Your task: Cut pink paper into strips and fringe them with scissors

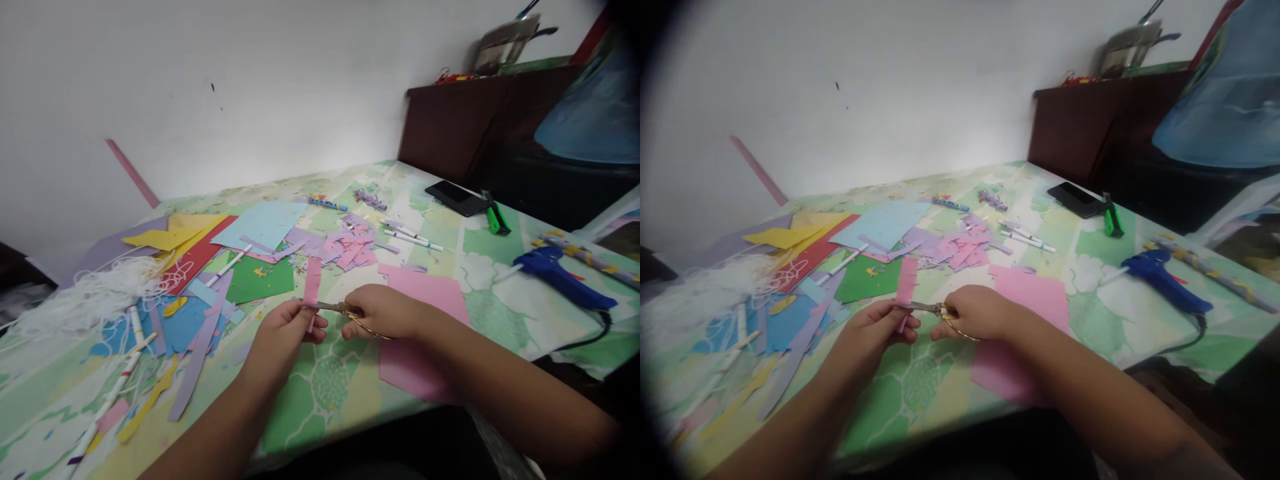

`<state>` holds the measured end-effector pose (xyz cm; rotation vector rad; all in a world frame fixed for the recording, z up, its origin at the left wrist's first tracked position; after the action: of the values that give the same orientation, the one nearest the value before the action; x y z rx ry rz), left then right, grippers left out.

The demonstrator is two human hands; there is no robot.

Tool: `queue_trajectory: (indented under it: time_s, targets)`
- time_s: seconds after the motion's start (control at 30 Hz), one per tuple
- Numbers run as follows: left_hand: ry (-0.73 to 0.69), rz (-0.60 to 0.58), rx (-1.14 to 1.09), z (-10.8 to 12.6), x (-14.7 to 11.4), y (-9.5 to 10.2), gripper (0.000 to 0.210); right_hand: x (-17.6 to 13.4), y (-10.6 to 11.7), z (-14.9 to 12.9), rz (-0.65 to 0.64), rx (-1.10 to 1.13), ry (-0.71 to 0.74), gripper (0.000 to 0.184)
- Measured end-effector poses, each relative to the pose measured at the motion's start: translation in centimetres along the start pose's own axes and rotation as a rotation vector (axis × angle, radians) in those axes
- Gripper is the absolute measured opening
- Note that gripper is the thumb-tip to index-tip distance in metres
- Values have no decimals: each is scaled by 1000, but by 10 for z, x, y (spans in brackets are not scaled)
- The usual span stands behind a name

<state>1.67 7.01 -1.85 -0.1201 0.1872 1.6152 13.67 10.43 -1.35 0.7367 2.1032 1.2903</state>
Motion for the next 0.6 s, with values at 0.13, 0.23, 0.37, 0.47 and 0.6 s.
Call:
queue_trajectory:
  time_s: [0.13, 0.23, 0.37, 0.47, 0.6]
  targets:
    - [-6, -14, 66, 2, -1, -2, 14, 1, -1, 0, 11, -1, 16, 54]
    - [-49, -1, 129, 7, -2, -1, 13, 2, 0, -1, 29, -11, 21, 55]
    - [-70, 3, 174, 9, -3, 0, 14, 2, 0, -2, 35, -6, 23, 55]
    - [-73, -8, 153, 8, -2, 0, 15, 2, 1, -2, 42, 7, 12, 54]
    - [-62, -11, 105, 6, -1, 1, 16, 2, 3, 0, 77, 1, -1, 55]
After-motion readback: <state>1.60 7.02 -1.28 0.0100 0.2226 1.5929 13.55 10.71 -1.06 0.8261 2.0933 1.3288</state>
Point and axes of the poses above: each hand's wrist, its own x-axis towards the middle knuckle, its own y-axis out of the back of the hand, z = x × y, the point moved 7 cm from there along x, towards the middle knuckle, and after that the axes turned 3 degrees about -y, right-handed, at the moved point
